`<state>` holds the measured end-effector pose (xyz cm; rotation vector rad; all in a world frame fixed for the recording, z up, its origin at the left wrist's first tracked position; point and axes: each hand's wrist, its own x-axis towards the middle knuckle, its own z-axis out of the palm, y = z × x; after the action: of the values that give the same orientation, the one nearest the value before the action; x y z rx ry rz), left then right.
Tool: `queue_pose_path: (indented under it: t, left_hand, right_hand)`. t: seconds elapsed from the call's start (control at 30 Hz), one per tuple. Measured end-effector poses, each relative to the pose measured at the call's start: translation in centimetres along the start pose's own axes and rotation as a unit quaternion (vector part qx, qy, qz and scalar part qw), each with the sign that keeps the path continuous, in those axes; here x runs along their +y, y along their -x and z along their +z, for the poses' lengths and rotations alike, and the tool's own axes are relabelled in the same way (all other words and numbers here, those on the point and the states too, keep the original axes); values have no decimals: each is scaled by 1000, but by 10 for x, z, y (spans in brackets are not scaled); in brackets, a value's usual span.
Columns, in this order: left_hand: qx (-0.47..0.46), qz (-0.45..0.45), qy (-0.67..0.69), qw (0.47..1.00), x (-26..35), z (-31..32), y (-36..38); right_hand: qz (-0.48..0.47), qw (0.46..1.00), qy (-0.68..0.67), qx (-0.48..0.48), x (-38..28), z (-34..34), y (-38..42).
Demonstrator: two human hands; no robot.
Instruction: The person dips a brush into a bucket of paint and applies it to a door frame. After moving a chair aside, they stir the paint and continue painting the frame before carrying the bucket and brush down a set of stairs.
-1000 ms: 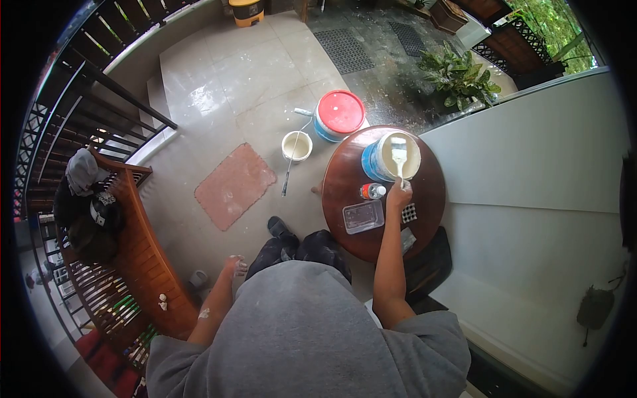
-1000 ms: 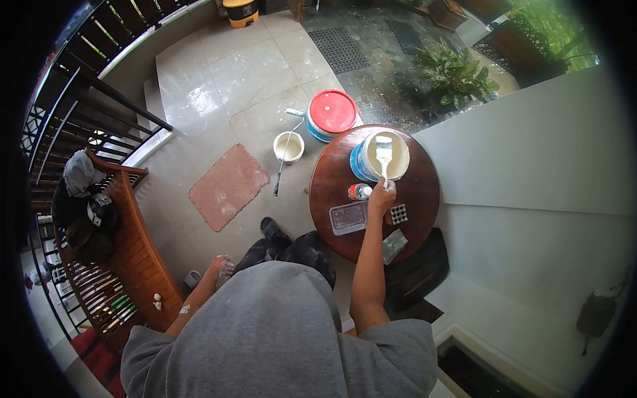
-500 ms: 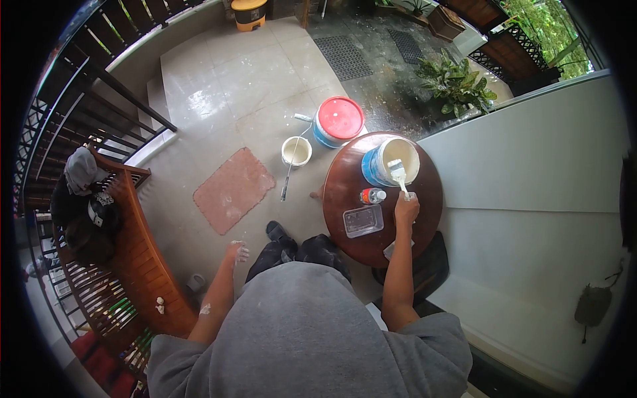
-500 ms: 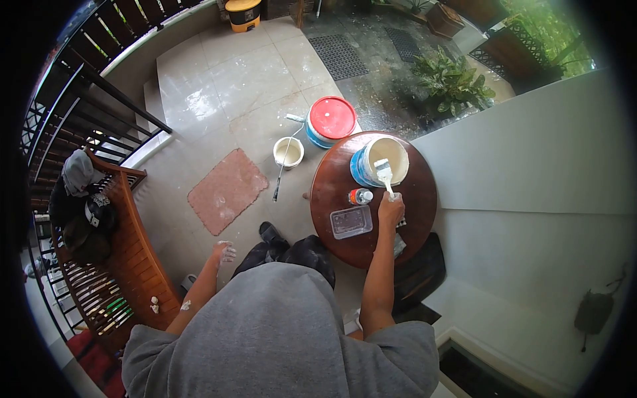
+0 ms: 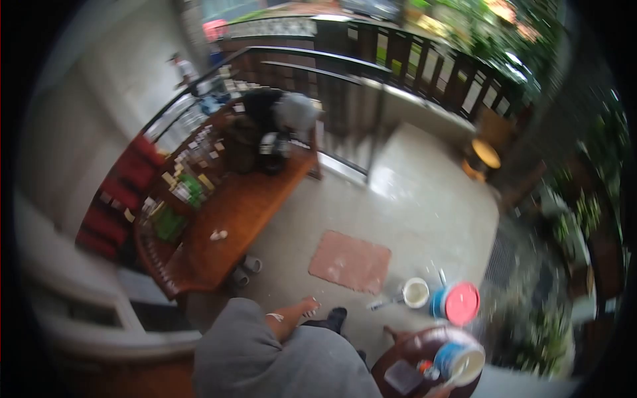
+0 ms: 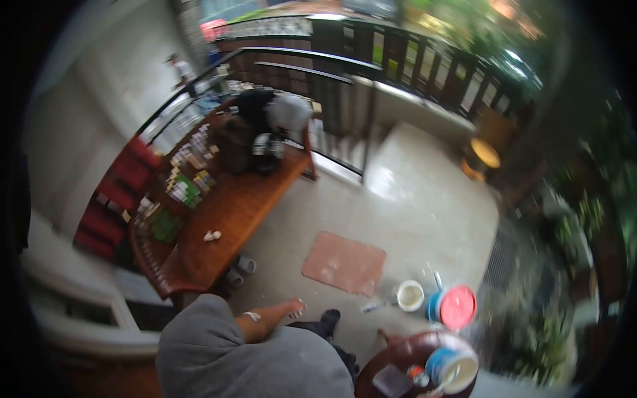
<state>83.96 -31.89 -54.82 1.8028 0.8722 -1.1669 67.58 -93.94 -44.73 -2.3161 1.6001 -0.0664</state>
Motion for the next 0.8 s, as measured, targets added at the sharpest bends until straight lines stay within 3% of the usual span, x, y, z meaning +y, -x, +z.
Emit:
queue_pose_path:
  t: [0.1, 0.27, 0.5, 0.67, 0.8]
  left_hand:
    - [15, -4, 24, 1000, -8, -3, 5]
    - [9, 0, 62, 998, -18, -10, 22]
    - [28, 46, 73, 996, -7, 10, 30]
    - [29, 113, 65, 991, 46, 32, 48]
    - [-28, 172, 111, 978, 108, 58, 70]
  right_hand:
    - [-7, 1000, -28, 3, -81, 5, 34]
    - [-22, 998, -62, -15, -136, 14, 51]
    - [-26, 995, -94, -33, -159, 16, 53]
    - [-20, 991, -122, -44, -162, 16, 44]
    - [-11, 988, -146, -47, -159, 13, 37]
